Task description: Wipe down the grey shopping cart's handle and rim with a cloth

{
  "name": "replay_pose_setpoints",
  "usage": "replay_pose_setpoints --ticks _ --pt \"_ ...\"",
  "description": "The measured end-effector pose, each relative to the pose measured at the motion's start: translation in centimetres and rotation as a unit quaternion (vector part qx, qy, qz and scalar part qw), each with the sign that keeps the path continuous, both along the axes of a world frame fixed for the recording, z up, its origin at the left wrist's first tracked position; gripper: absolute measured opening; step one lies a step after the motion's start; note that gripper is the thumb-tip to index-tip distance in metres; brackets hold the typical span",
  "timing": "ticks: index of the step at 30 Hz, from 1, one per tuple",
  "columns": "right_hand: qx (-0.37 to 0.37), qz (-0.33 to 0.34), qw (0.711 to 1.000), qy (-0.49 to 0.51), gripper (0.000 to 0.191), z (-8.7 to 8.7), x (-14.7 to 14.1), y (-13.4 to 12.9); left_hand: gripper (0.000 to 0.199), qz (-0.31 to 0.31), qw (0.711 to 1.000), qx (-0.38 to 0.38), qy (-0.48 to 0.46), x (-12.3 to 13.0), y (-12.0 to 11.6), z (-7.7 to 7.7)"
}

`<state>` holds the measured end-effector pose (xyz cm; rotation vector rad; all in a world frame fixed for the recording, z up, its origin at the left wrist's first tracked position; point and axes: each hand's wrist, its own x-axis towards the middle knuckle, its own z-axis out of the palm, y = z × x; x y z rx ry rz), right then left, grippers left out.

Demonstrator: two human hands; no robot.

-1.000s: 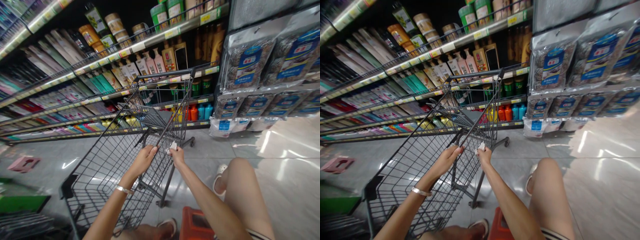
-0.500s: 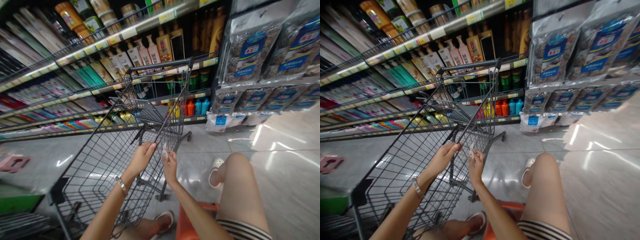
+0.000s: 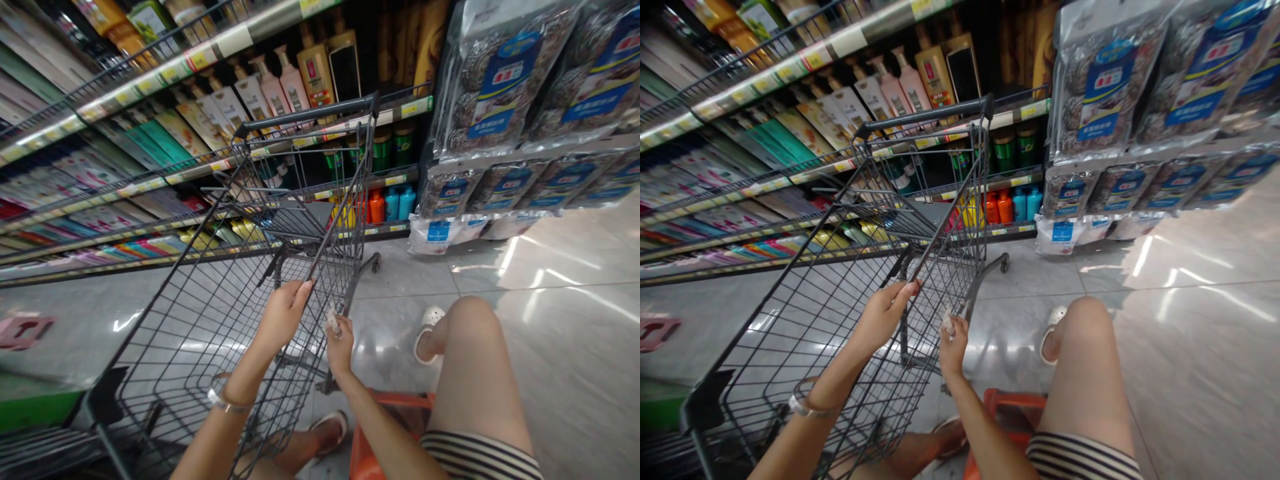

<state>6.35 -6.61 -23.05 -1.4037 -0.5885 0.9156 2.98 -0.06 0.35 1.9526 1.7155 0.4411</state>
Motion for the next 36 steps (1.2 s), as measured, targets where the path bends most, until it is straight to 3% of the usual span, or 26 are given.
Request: replay_pose_setpoints --ticks 6,14,19,24,29,32,36 --pt "-0.004 0.0 1.0 -0.004 0.017 0.0 0.9 0.4 0.045 0.001 1.0 0.0 -0.002 0.2 0.1 -0.1" --pt "-0.095 0.019 0.995 0.027 0.013 -1.0 0.9 -0.3 0.041 0.005 1.0 0.003 -0.009 0.5 0.1 -0.1" --pt "-0.11 0.047 0.993 0.023 0.018 -0.3 0.7 -1.5 0.04 -0.002 1.0 0.013 0.002 0.6 0.1 -0.1" --pt "-0.095 0.134 0.986 0.012 0.026 0.6 1.7 -2.4 0.04 -0.01 0.999 0.021 0.024 0.8 0.1 0.0" --pt "-0.102 0.219 0.97 -0.008 0.006 0.3 2.8 -2.7 0.042 -0.011 0.999 0.023 0.028 0.8 0.1 0.0" --pt "-0.105 0.194 0.975 -0.033 0.005 -0.5 5.1 -1.3 0.043 -0.015 1.0 0.014 0.023 0.9 0.0 0.0" --pt "-0.106 0.104 0.985 -0.089 0.013 -2.0 9.2 3.5 0.041 -0.014 1.0 0.003 0.013 1.1 0.0 0.2"
